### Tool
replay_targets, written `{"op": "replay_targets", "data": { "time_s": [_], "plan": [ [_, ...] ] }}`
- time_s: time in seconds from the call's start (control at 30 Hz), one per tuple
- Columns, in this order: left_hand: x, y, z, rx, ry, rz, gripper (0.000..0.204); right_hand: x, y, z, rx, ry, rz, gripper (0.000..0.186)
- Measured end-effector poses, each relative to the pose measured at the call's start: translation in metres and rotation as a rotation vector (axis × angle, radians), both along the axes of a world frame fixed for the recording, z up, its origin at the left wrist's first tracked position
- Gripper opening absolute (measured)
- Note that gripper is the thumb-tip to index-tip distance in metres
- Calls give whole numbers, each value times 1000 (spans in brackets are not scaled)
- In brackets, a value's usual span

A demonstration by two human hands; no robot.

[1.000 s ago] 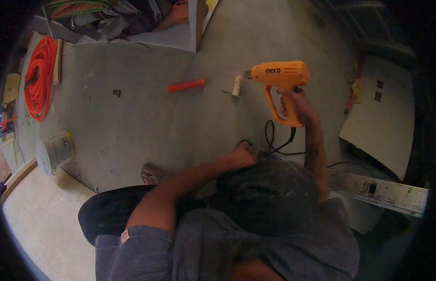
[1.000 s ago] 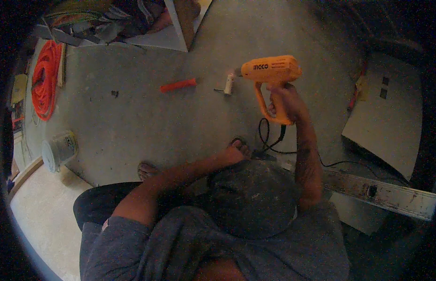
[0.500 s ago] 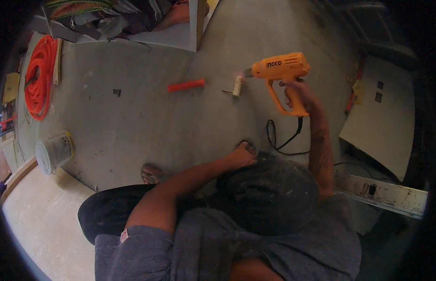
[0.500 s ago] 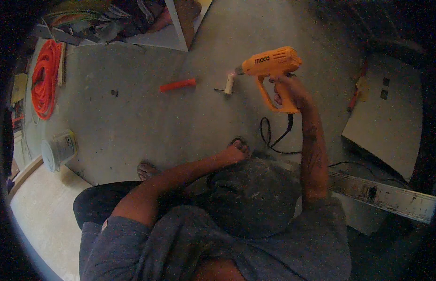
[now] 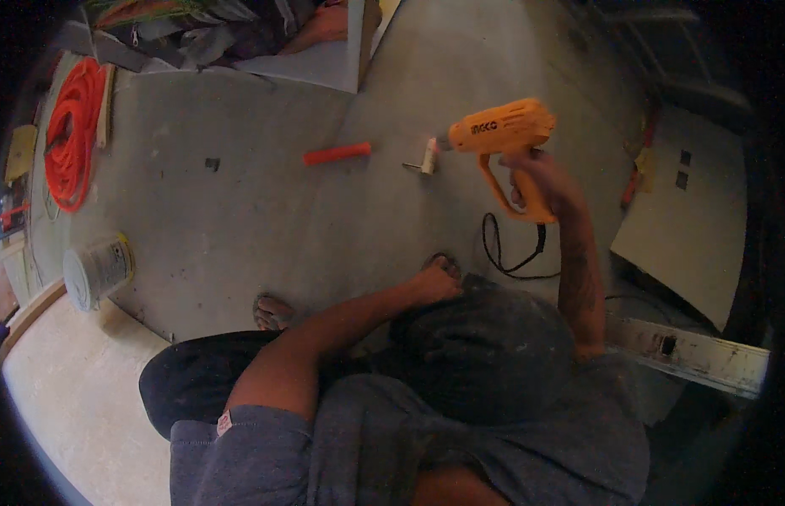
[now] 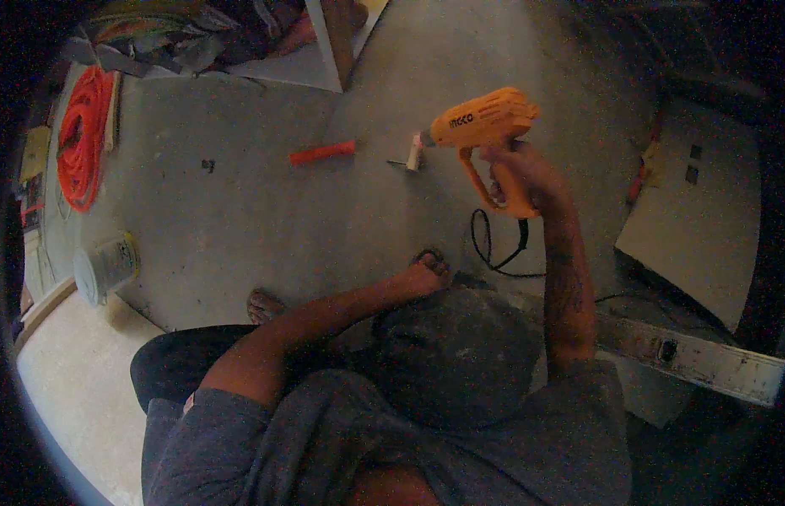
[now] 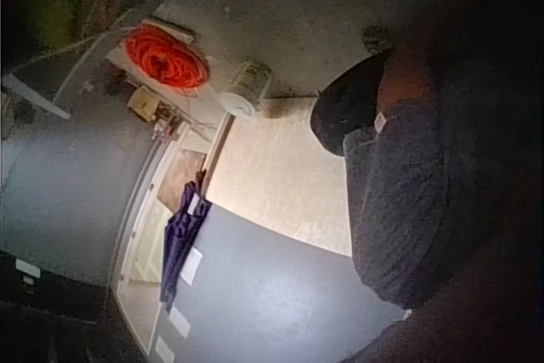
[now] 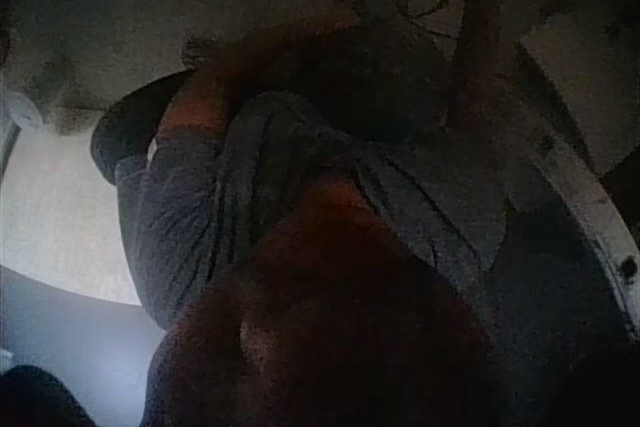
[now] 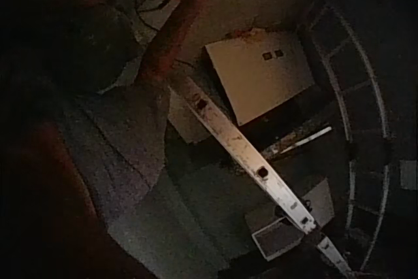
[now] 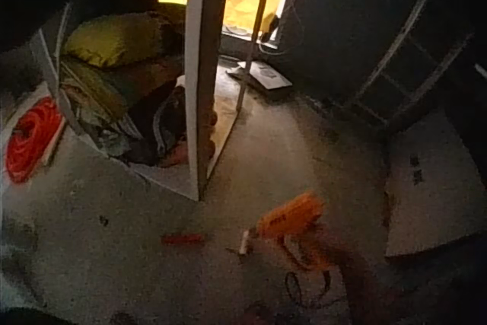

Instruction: The person fits a smaller white PVC pipe into a larger orange PVC pipe by hand, heats the joint with a heat gun, and then attempts to hammer the pieces together.

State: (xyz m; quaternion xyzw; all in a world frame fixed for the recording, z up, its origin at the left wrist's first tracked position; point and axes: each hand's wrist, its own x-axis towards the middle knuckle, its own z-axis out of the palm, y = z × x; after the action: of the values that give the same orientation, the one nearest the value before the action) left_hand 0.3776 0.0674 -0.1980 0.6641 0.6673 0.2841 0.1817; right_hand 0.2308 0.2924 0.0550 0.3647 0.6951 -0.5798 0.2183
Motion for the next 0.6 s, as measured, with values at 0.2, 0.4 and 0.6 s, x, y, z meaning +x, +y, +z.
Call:
{"op": "replay_targets", "data": {
  "time_s": [0.2,0.4,0.6],
  "plan": [
    [-10,-2,27,-46,-8,-17,22,1,-1,-5,37,-26,55,46],
    [-10,-1,31,-97,24,-42,22,-13,-26,12,238,114,272,40],
    [-18,-2,42,-131,107,-94,22,-34,-37,21,219,54,417,36]
  ]
}}
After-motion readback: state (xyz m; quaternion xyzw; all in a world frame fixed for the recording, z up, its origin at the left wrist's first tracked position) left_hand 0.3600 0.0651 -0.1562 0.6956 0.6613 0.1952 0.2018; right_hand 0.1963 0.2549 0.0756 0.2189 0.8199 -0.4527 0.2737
